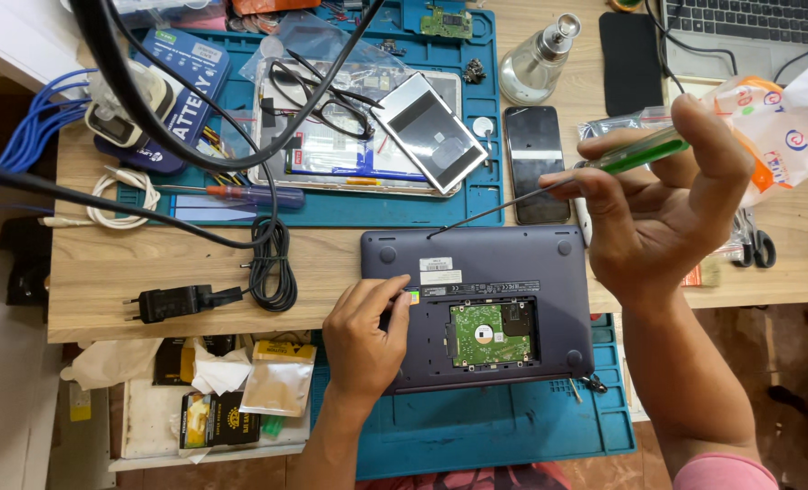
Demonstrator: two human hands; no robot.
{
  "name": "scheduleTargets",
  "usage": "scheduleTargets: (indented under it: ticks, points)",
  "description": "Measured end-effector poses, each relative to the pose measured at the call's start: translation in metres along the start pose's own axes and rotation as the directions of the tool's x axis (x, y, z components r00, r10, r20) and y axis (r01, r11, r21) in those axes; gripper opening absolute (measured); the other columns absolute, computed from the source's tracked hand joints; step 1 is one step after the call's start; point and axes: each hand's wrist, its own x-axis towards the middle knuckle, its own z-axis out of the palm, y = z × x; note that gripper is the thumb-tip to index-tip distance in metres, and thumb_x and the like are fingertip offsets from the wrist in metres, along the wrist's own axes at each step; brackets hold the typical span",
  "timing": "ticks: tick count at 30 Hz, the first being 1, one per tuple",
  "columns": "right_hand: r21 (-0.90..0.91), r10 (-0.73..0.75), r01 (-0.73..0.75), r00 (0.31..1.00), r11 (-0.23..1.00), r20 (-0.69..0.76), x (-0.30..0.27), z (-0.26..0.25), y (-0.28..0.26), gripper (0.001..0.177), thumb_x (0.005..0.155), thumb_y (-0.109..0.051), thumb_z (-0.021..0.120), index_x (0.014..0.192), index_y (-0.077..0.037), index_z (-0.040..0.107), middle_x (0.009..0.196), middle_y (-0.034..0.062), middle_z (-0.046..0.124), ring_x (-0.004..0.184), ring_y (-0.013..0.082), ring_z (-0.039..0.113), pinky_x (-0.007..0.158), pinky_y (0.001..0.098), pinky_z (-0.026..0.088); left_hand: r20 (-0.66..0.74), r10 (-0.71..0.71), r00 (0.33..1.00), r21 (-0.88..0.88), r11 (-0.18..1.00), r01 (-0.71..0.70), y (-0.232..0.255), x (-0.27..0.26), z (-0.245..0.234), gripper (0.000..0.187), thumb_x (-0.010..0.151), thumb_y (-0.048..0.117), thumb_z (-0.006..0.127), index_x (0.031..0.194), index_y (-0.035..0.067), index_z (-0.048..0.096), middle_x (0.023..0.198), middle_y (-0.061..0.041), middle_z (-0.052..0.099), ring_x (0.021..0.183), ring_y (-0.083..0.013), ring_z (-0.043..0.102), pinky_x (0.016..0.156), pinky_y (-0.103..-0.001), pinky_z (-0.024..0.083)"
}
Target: The person uses a screwdriver to remove screws from the back panel of a laptop, then places the cover back on and secures it with screws.
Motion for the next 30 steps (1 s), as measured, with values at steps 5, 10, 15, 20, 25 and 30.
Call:
scheduleTargets:
  ticks: [5,10,15,20,25,30]
  points:
    - [0.02,0.024,-0.024,0.999,0.999,0.029,-0.001,0.0,0.001,0.049,0.095,0.009,0.055,0.13,-0.006,0.024,0.095,0.0335,0.046,0.088,0.0362,0.056,0.075,0.0455,0.061,-0.012,0.001,1.0,0.005,1.0,-0.001,-0.001,0.0,0.0,0.012,0.081,0.008,0.06,0.092,0.008,0.067,0.08,-0.003,0.064,0.073,-0.0203,0.061,0.061,-0.032,0.047]
    - [0.061,-0.068,0.061,0.991,0.996,0.113,0.001,0.001,0.001,0.047,0.094,0.012,0.051,0.128,-0.004,0.024,0.09,0.0334,0.046,0.086,0.0363,0.057,0.077,0.0473,0.061,-0.02,0.002,1.0,0.002,1.0,-0.001,-0.001,0.0,0.0,0.013,0.081,0.008,0.06,0.091,0.007,0.067,0.081,-0.004,0.065,0.074,-0.0207,0.061,0.062,-0.032,0.048]
    - [0.103,-0.23,0.214,0.956,0.971,0.181,0.005,0.005,-0.002,0.039,0.096,0.003,0.046,0.131,0.0,0.029,0.095,0.0358,0.056,0.086,0.0418,0.066,0.08,0.0489,0.058,-0.029,0.003,1.0,0.009,1.0,-0.003,0.0,0.0,0.0,0.012,0.08,0.006,0.061,0.09,0.008,0.067,0.079,-0.004,0.065,0.071,-0.0199,0.061,0.059,-0.031,0.047]
    - [-0.032,-0.354,0.361,0.926,0.932,0.132,0.015,0.015,-0.007,0.042,0.089,-0.012,0.063,0.121,0.002,0.04,0.111,0.0247,0.05,0.103,0.0385,0.056,0.091,0.0482,0.053,-0.03,0.018,0.999,0.016,1.0,-0.017,-0.001,-0.001,0.001,0.012,0.08,0.008,0.061,0.09,0.008,0.067,0.079,-0.004,0.065,0.072,-0.0204,0.061,0.06,-0.032,0.048]
    - [0.086,-0.375,0.372,0.927,0.924,0.022,0.017,0.03,0.002,0.033,0.09,-0.001,0.065,0.117,0.002,0.047,0.109,0.0189,0.058,0.07,0.0345,0.069,0.064,0.0405,0.057,-0.036,0.021,0.999,0.022,1.0,-0.021,-0.001,-0.004,0.002,0.012,0.08,0.008,0.061,0.091,0.009,0.067,0.079,-0.003,0.065,0.072,-0.0201,0.061,0.058,-0.032,0.047]
    - [0.103,-0.256,0.248,0.964,0.963,0.076,0.014,0.033,-0.01,0.031,0.099,-0.008,0.05,0.127,0.0,0.039,0.1,0.0254,0.063,0.095,0.0337,0.068,0.085,0.0446,0.061,-0.021,0.007,1.0,0.043,0.999,-0.007,-0.002,-0.005,0.003,0.014,0.081,0.01,0.06,0.092,0.008,0.068,0.082,-0.004,0.066,0.075,-0.0203,0.062,0.061,-0.032,0.049]
